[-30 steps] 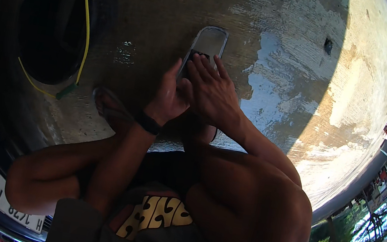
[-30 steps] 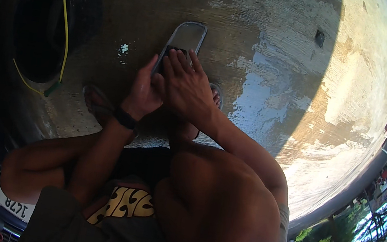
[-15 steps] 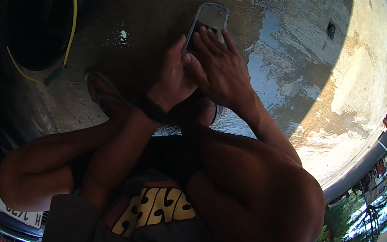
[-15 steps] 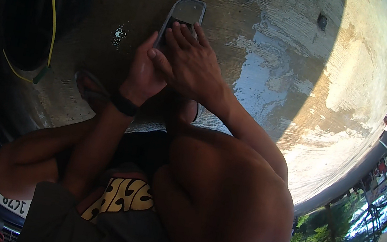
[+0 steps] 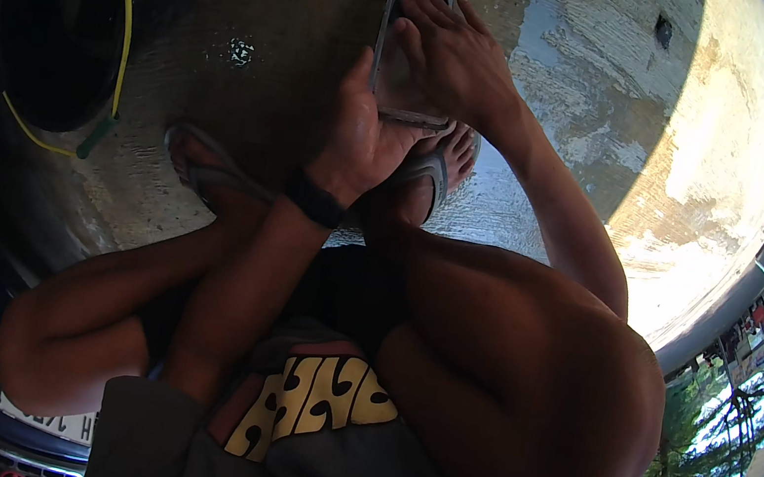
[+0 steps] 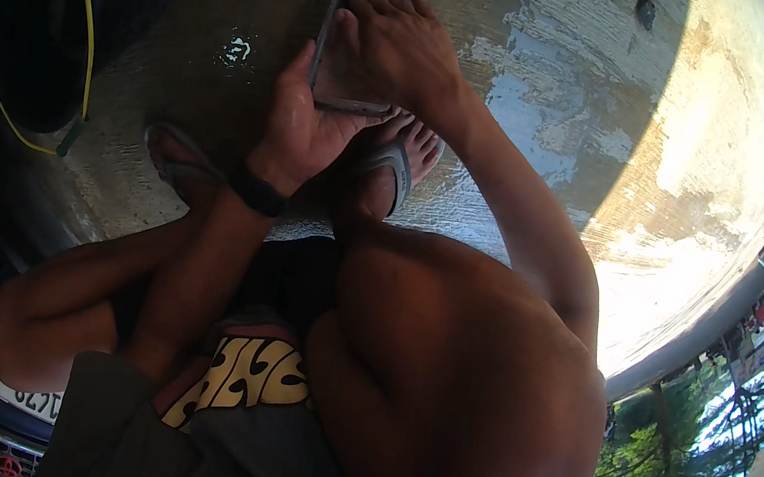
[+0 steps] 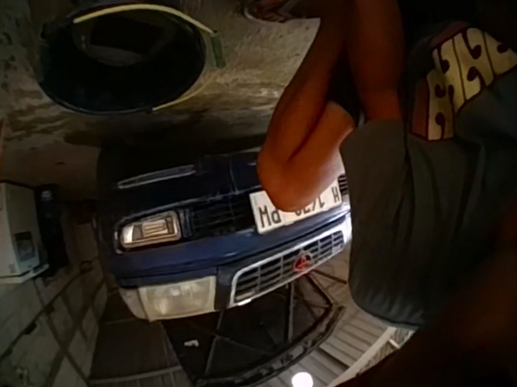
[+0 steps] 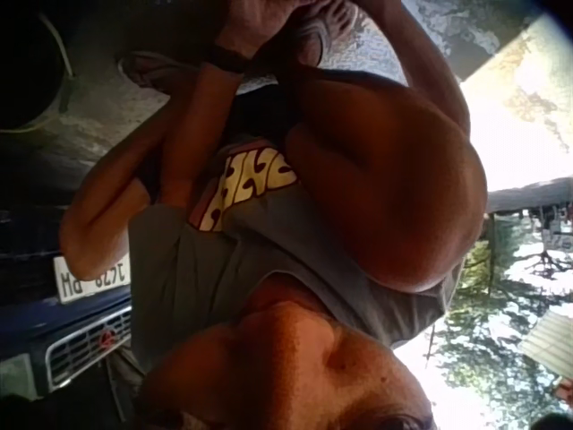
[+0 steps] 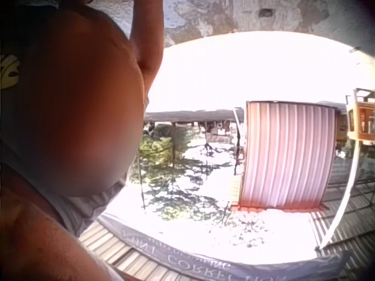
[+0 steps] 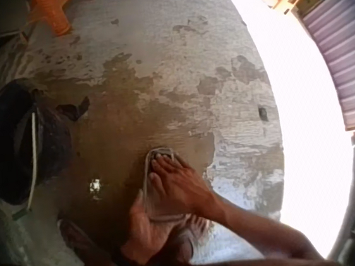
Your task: Sanding and cleaning a plastic car part with water and sandpaper.
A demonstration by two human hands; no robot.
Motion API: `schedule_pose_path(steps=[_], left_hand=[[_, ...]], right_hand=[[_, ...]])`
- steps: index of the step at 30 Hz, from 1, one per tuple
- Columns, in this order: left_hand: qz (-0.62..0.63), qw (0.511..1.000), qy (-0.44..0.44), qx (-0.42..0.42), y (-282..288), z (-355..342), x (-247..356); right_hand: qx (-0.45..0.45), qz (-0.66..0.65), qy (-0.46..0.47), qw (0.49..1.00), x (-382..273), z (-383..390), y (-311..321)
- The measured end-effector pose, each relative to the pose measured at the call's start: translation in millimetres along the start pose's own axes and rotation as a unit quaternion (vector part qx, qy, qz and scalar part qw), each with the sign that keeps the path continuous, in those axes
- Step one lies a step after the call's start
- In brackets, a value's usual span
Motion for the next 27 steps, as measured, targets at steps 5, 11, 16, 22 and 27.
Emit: schedule_pose_path(steps=[5,11,16,22,27], left_hand=[[-0.11,0.98,-0.078,0.144,10,2,23],[-0.069,0.991,-0.052,0.099,5,9,21],[-0.081,0.991,-0.037,0.104,2,6,23],[-0.074,0.99,-0.038,0.11,0,10,28],[0.0,1.0,0.009,0.026,13,6,33]], right_hand=[[-0.004,-0.065,0.04,0.997,-29,25,26],[0.067,-0.137,-0.02,0.988,-7,5,27],[-0.036,-0.113,0.017,0.993,-3,-5,18],[-0.017,-0.117,0.038,0.992,-20,0,31],[-0.029,-0.142,-0.024,0.989,-38,24,37]])
Point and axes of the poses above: each hand's wrist, its own z-axis away from the middle knuckle, its own y-axis out of the back of the hand, x = y × z, the point moved 5 cm from there along -z, towards the middle knuckle, and after that the axes turned 15 degrees about z, right-handed, at the moved point
